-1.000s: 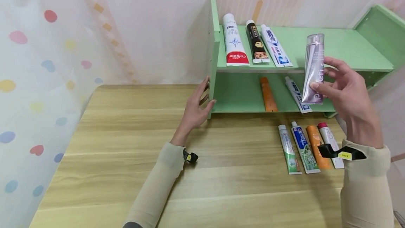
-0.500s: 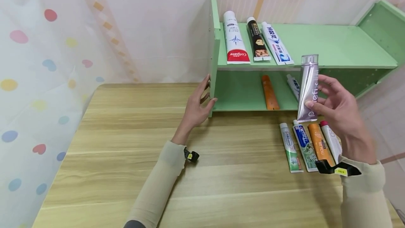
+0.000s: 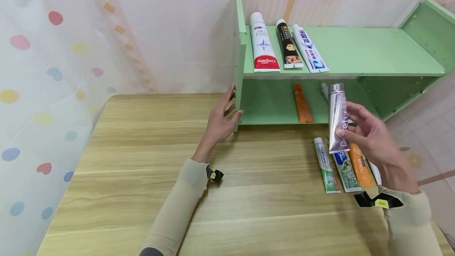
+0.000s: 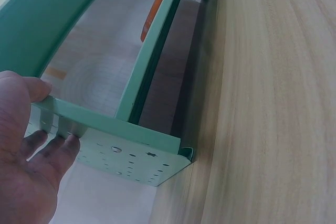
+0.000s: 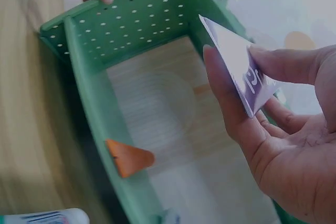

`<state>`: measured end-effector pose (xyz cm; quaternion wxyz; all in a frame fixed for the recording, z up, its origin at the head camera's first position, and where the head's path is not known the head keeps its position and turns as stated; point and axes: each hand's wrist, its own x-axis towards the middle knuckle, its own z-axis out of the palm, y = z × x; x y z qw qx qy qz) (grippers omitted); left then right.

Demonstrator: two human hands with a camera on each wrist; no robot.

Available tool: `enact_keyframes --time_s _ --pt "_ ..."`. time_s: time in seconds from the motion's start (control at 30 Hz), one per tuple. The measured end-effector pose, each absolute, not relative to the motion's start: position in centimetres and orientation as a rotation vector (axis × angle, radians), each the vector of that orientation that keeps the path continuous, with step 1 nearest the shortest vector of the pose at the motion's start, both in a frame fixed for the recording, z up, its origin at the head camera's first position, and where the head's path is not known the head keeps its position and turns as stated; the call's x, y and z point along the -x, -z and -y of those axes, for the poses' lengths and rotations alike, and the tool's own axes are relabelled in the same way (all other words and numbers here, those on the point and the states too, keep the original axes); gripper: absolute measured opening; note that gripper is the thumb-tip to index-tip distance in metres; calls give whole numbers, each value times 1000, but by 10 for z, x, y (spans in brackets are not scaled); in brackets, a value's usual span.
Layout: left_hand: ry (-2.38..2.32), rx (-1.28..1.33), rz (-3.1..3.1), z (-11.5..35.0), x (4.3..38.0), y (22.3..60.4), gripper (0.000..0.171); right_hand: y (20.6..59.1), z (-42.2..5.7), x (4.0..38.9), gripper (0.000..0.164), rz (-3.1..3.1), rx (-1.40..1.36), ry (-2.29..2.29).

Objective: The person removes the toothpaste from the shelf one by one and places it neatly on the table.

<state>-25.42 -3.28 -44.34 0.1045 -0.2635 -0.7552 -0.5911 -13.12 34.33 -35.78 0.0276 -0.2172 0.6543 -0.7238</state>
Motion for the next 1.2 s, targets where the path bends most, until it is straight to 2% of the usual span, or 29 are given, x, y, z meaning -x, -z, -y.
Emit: enact_keyframes --time_s 0.27,0.47,0.57,0.97,1.2 --pt "1712 787 2232 35 252 441 81 375 -343 129 64 -1967 541 2188" --pt "1747 786 2228 35 234 418 76 385 -339 126 58 -2128 286 2067" --pt "1748 787 2229 34 234 418 76 389 -337 125 56 -2245 138 1900" --pt "1746 793 2213 34 234 418 75 408 -328 122 74 -2427 -96 1495" --pt "1752 794 2215 34 235 418 75 418 -324 122 75 -2464 -149 1331"
